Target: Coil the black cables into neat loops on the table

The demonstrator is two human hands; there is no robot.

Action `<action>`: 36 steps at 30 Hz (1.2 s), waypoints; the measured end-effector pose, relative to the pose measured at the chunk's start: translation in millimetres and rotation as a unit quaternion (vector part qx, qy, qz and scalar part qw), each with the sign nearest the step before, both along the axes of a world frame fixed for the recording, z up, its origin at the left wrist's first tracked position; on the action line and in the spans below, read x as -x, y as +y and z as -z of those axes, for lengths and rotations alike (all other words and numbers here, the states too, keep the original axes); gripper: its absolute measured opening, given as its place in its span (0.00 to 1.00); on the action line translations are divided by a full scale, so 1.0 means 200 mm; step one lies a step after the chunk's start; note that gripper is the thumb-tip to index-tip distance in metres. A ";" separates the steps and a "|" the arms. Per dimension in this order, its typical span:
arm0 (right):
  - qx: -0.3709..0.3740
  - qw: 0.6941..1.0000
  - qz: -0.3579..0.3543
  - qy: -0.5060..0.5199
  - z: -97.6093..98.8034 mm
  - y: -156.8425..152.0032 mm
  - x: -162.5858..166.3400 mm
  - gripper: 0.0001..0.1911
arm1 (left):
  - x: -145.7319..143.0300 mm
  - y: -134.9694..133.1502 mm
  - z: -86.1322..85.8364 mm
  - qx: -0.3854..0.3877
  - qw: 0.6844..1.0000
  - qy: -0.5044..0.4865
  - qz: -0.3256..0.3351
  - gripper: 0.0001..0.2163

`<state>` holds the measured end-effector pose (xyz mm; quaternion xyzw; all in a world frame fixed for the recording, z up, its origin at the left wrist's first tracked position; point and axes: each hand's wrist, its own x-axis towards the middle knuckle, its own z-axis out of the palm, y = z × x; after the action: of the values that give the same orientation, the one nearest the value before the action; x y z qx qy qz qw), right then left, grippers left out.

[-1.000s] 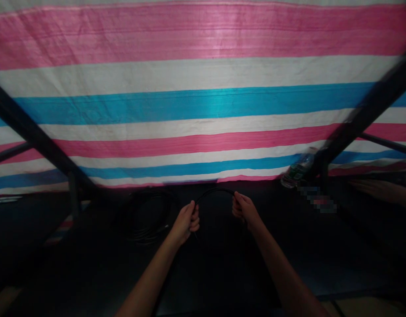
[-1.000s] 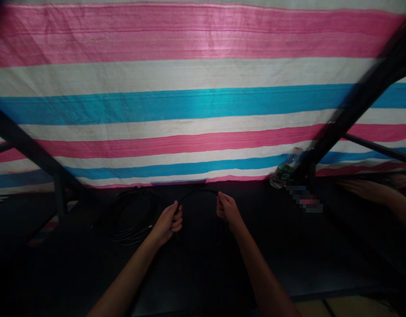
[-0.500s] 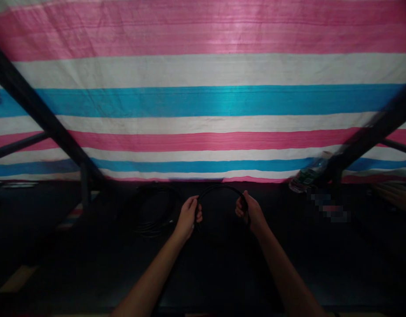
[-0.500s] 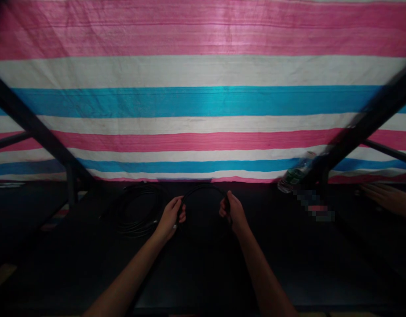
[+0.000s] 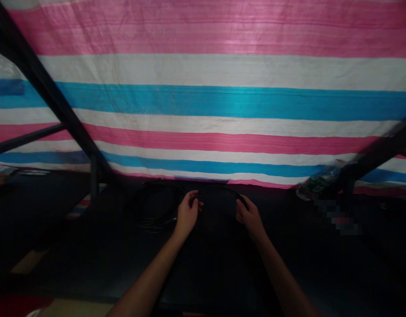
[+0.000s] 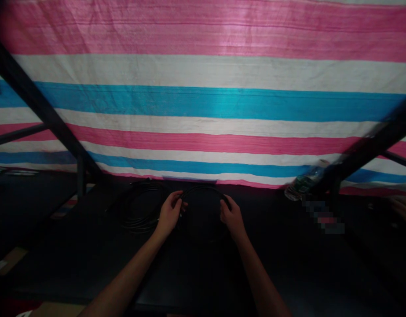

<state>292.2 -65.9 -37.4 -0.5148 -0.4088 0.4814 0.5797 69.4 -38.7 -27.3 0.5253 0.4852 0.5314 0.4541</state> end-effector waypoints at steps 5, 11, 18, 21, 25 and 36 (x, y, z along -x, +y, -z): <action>0.030 0.999 -0.039 0.001 0.02 0.01 -0.01 0.24 | 0.37 0.18 -0.10 -0.087 0.954 0.279 -0.069 0.12; 0.048 0.998 -0.034 -0.015 0.05 0.02 -0.03 0.24 | 0.95 0.40 -0.06 0.066 0.762 0.619 -0.176 0.19; 0.055 0.998 -0.026 -0.028 0.03 0.02 -0.03 0.25 | 1.05 0.44 0.03 0.078 0.795 0.587 -0.132 0.17; 0.040 0.998 -0.038 -0.014 0.02 0.01 -0.03 0.24 | 1.05 0.46 0.04 0.044 0.816 0.567 -0.103 0.14; -0.002 0.997 -0.070 0.034 -0.04 0.00 0.00 0.20 | 1.06 0.46 0.05 0.020 0.822 0.561 -0.092 0.13; -0.037 0.967 -0.239 0.073 -0.30 0.15 0.37 0.15 | 0.89 0.42 0.07 -0.032 0.882 0.468 -0.048 0.15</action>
<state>219.1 -36.1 23.4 -0.3436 -0.4945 0.6268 0.4945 -109.5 46.0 -40.5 0.7031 0.6487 0.2601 0.1312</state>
